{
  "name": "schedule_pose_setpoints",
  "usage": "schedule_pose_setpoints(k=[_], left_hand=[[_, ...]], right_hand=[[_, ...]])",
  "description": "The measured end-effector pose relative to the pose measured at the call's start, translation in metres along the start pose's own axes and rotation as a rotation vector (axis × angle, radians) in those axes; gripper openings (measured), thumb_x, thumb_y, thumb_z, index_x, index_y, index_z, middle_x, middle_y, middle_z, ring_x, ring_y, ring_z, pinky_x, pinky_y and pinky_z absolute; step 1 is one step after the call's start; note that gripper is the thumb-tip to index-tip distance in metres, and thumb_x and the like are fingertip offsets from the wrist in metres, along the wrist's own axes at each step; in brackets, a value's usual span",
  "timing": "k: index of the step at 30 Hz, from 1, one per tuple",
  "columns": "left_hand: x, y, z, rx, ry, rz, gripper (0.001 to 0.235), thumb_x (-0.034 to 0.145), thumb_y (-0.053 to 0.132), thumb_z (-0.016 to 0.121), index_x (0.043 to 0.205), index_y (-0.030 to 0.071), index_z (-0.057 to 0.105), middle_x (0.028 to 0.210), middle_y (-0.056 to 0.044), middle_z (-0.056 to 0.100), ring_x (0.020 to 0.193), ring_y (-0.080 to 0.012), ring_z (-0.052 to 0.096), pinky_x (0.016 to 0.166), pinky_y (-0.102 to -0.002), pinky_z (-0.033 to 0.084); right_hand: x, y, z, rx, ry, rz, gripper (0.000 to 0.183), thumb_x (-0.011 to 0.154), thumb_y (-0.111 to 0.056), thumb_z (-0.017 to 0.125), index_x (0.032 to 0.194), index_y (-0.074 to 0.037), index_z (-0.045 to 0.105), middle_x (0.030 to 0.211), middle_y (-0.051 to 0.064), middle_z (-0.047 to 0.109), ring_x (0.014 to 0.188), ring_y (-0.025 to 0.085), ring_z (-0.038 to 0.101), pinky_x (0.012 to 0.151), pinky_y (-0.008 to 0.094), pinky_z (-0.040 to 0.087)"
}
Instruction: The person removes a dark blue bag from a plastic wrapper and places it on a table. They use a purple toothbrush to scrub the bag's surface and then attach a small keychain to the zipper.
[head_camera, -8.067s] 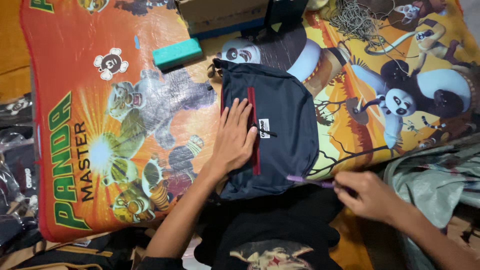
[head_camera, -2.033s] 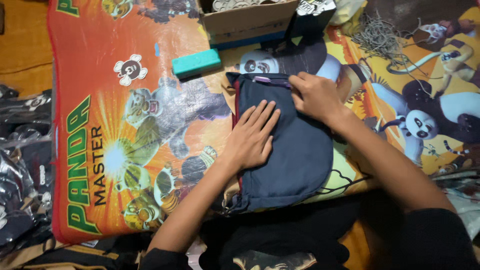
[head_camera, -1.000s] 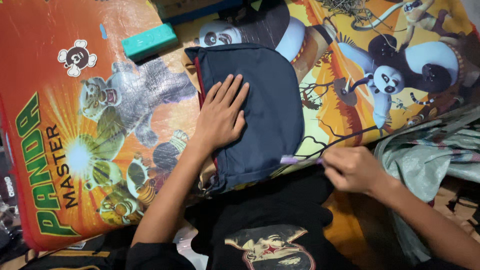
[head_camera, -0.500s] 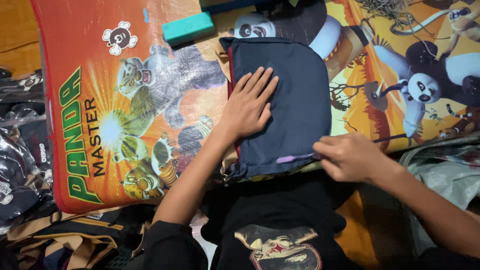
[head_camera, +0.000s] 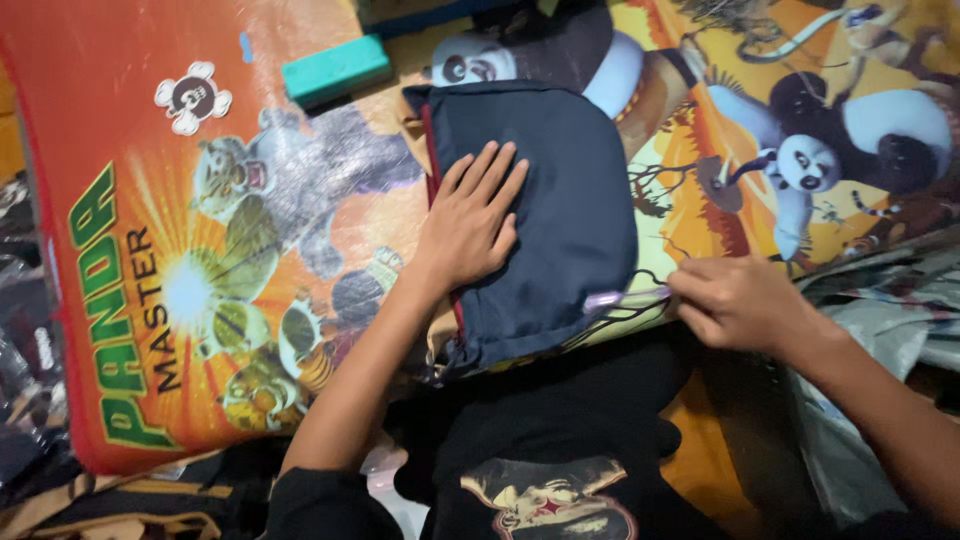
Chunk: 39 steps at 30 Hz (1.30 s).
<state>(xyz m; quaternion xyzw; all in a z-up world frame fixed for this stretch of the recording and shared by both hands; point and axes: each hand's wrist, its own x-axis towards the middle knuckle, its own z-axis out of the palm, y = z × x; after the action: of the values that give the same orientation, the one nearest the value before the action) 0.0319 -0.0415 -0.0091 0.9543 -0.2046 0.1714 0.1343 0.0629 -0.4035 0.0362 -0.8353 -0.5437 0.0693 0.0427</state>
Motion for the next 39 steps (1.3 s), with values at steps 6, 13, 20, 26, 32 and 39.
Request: schedule_pose_setpoints(k=[6, 13, 20, 26, 32, 39], left_hand=[[-0.002, 0.001, 0.005, -0.027, 0.01, -0.029, 0.063, 0.091, 0.026, 0.054, 0.15, 0.008, 0.047, 0.156, -0.018, 0.044, 0.147, -0.0336, 0.036, 0.12, -0.048, 0.023], [-0.003, 0.0, 0.006, -0.036, 0.004, -0.041, 0.063, 0.091, 0.027, 0.054, 0.151, 0.009, 0.047, 0.156, -0.017, 0.044, 0.147, -0.0326, 0.037, 0.12, -0.048, 0.024], [-0.001, 0.001, 0.004, -0.04, 0.002, -0.049, 0.062, 0.091, 0.027, 0.055, 0.149, 0.009, 0.048, 0.156, -0.017, 0.044, 0.147, -0.0324, 0.038, 0.12, -0.048, 0.023], [-0.003, -0.002, 0.009, -0.072, 0.003, -0.045, 0.062, 0.089, 0.024, 0.06, 0.148, 0.01, 0.05, 0.156, -0.017, 0.043, 0.147, -0.0334, 0.037, 0.121, -0.049, 0.023], [-0.01, -0.011, 0.009, -0.103, 0.309, -0.078, 0.057, 0.086, 0.004, 0.072, 0.141, 0.005, 0.056, 0.151, -0.021, 0.046, 0.145, -0.04, 0.039, 0.12, -0.047, 0.029], [-0.043, -0.002, -0.006, -0.092, 0.248, -0.193, 0.051, 0.092, 0.015, 0.069, 0.139, 0.001, 0.056, 0.149, -0.025, 0.046, 0.141, -0.0454, 0.042, 0.114, -0.05, 0.037]], right_hand=[[0.003, -0.021, 0.028, -0.359, 0.295, 0.192, 0.01, 0.084, -0.035, 0.061, 0.085, -0.026, 0.057, 0.08, -0.005, 0.055, 0.074, 0.018, 0.066, 0.061, 0.03, 0.053], [0.026, -0.004, 0.02, -0.149, 0.259, 0.304, 0.006, 0.086, -0.024, 0.059, 0.091, -0.02, 0.06, 0.085, 0.002, 0.063, 0.078, 0.025, 0.069, 0.062, 0.037, 0.056], [0.037, -0.078, 0.029, 0.169, 0.122, 0.037, 0.008, 0.088, -0.024, 0.051, 0.085, -0.025, 0.059, 0.073, -0.005, 0.06, 0.069, 0.021, 0.068, 0.052, 0.029, 0.055], [0.048, -0.004, 0.026, -0.178, 0.217, 0.293, 0.02, 0.089, -0.025, 0.061, 0.108, -0.02, 0.063, 0.089, 0.007, 0.068, 0.082, 0.029, 0.073, 0.061, 0.044, 0.059], [0.066, -0.03, 0.021, -0.305, 0.228, 0.171, 0.025, 0.083, -0.03, 0.065, 0.104, -0.024, 0.053, 0.086, -0.002, 0.058, 0.071, 0.02, 0.07, 0.058, 0.034, 0.057], [0.066, -0.006, 0.039, 0.171, 0.213, 0.007, 0.022, 0.08, -0.022, 0.069, 0.101, -0.018, 0.065, 0.086, 0.009, 0.067, 0.084, 0.033, 0.071, 0.064, 0.046, 0.058]])
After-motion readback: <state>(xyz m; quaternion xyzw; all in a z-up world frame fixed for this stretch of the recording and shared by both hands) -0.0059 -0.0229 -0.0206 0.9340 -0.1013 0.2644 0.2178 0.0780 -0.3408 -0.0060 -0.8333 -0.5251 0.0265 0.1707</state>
